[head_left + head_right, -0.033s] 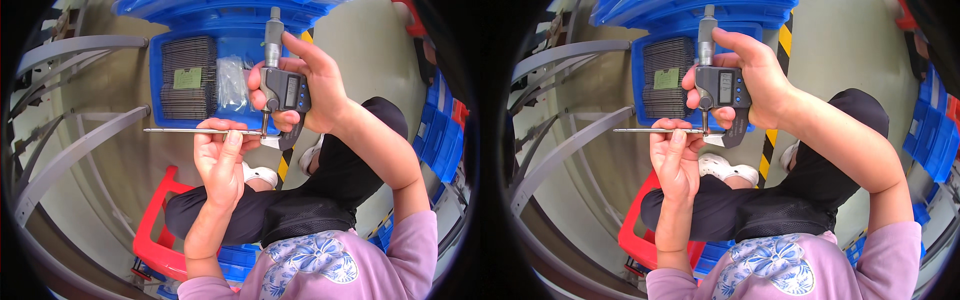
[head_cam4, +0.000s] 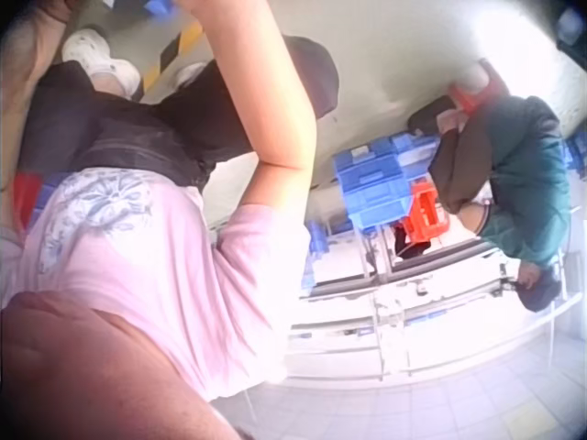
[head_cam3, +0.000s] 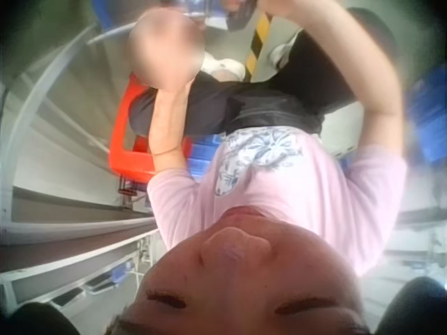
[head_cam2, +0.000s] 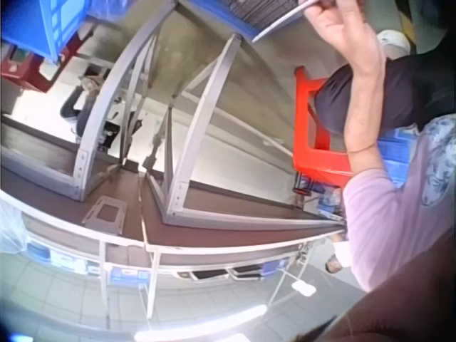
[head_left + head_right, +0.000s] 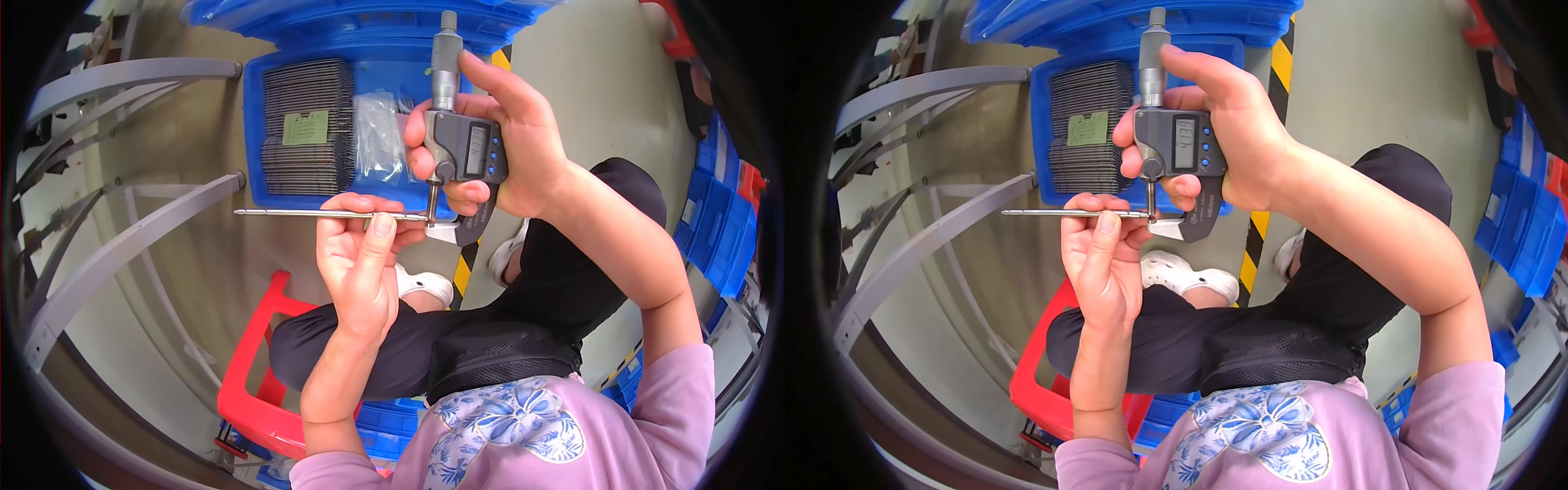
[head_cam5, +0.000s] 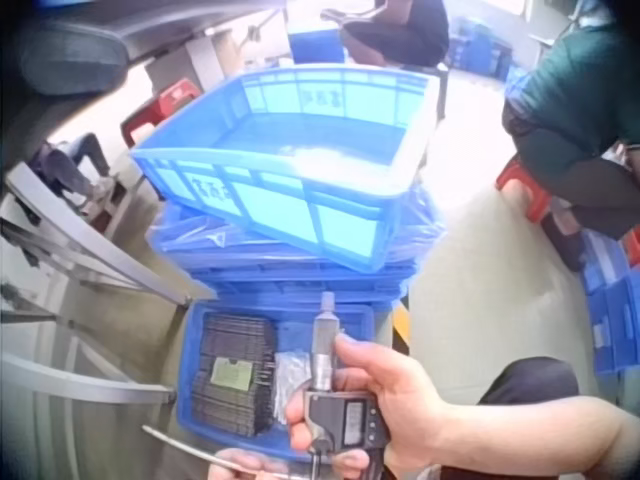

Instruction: The person retrieves metal rods from blue plastic bins and measures them using a digital caliper. They handle the rods one by one, taking measurements and placing them into pink and green baskets on the table. The person also moves the bins and caliper between different locations on the workbench.

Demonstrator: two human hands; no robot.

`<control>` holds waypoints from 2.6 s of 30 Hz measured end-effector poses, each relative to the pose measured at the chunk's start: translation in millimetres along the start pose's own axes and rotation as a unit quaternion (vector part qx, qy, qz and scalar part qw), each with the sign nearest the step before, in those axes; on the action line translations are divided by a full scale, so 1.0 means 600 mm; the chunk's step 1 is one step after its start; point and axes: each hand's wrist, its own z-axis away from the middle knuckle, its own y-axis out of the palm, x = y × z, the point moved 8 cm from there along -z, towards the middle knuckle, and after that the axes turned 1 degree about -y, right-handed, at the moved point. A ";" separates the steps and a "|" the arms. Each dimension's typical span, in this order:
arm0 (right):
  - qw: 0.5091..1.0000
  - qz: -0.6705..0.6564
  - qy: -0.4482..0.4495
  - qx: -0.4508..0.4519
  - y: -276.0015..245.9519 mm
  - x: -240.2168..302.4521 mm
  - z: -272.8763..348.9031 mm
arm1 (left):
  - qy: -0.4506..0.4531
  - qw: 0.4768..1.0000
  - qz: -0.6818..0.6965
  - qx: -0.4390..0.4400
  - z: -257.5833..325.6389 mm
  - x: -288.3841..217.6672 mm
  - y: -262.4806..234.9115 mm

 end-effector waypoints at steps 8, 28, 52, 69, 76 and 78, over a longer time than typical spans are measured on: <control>0.999 0.051 -0.002 -0.001 -0.001 -0.002 -0.006 | -0.006 1.000 -0.010 -0.010 0.001 0.000 -0.001; 0.999 0.031 0.005 0.008 -0.004 -0.006 -0.012 | -0.004 0.999 -0.020 -0.032 -0.002 0.005 -0.007; 0.999 0.006 0.033 -0.010 -0.007 -0.012 -0.015 | 0.030 0.999 -0.042 0.000 -0.004 -0.007 -0.008; 0.999 0.019 0.037 -0.006 -0.005 -0.014 -0.018 | 0.032 0.997 -0.060 0.025 -0.005 -0.006 0.002; 0.999 0.033 0.030 -0.015 -0.006 -0.010 -0.018 | 0.038 0.999 -0.028 0.020 -0.007 -0.004 -0.002; 0.999 0.025 0.036 -0.012 -0.006 -0.012 -0.016 | 0.040 0.998 -0.031 0.024 -0.007 -0.004 -0.002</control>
